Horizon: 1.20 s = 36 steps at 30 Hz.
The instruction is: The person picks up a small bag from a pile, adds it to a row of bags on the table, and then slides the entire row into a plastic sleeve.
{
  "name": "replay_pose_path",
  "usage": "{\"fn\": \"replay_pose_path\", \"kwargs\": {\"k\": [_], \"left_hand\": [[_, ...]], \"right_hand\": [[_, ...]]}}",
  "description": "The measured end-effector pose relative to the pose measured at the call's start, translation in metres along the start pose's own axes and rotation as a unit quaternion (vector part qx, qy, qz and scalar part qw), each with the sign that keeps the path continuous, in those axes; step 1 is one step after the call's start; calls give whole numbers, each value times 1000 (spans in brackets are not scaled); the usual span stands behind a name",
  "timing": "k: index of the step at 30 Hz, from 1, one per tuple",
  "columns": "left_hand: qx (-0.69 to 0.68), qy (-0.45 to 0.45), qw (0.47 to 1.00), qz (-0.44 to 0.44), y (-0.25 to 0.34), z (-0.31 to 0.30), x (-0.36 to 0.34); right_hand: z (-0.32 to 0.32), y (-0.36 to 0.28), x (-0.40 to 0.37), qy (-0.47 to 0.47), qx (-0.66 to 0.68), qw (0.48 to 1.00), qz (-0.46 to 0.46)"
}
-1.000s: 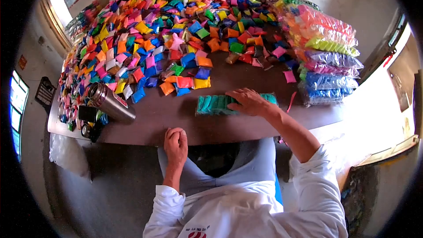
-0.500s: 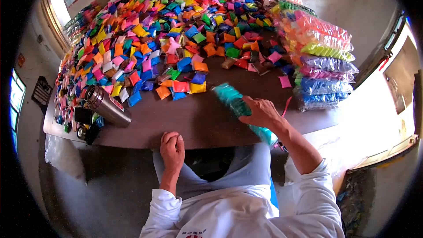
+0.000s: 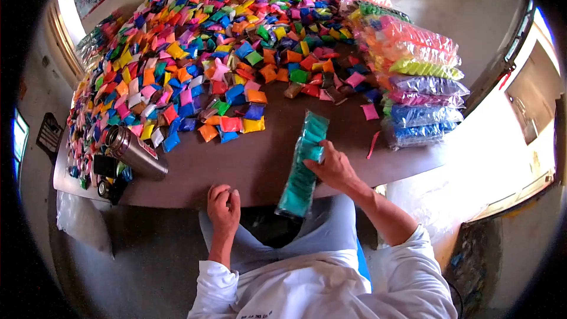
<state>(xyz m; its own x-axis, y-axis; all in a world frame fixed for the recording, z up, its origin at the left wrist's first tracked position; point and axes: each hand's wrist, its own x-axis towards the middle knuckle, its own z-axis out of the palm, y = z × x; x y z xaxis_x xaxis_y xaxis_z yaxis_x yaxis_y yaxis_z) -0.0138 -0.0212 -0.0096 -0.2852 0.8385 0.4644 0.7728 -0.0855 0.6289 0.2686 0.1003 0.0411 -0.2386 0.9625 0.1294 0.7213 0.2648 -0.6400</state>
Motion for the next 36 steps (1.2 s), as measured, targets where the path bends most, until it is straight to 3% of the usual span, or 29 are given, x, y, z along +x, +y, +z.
{"fn": "replay_pose_path", "kwargs": {"k": [4,10,12,13,18,20,21,25,28,31,34,35,36], "left_hand": [[25,-5,1000,18,-1,0,0],[-30,-40,997,-65,11,-11,0],[-67,-48,991,-105,9,-15,-8],[-63,-55,993,-83,10,-18,-13],[-73,-98,992,-35,3,-28,-49],[-258,-148,933,-204,2,-23,-66],[-285,-185,900,-274,0,-20,-71],[-288,-222,882,-301,15,-7,-77],[-358,-233,844,-324,5,15,-80],[-398,-241,827,-316,1,28,-71],[-437,-219,801,-345,6,35,-66],[-462,-219,786,-346,3,39,-66],[-489,-217,771,-346,2,41,-66]], "right_hand": [[-16,-7,12,0,-26,999,35],[-19,46,77,152,-79,978,-120],[-15,61,98,75,-24,990,-116],[-25,53,104,-6,42,996,-78],[-31,51,120,-145,123,982,-8],[-40,34,113,-195,175,965,13],[-37,35,113,-204,196,959,6],[-36,40,108,-194,130,971,47],[-31,52,108,-202,168,965,4],[-27,52,105,-133,80,988,-17],[-32,51,98,-161,151,975,-5],[-13,84,105,-120,180,976,10],[-16,77,104,-122,180,976,8]]}}
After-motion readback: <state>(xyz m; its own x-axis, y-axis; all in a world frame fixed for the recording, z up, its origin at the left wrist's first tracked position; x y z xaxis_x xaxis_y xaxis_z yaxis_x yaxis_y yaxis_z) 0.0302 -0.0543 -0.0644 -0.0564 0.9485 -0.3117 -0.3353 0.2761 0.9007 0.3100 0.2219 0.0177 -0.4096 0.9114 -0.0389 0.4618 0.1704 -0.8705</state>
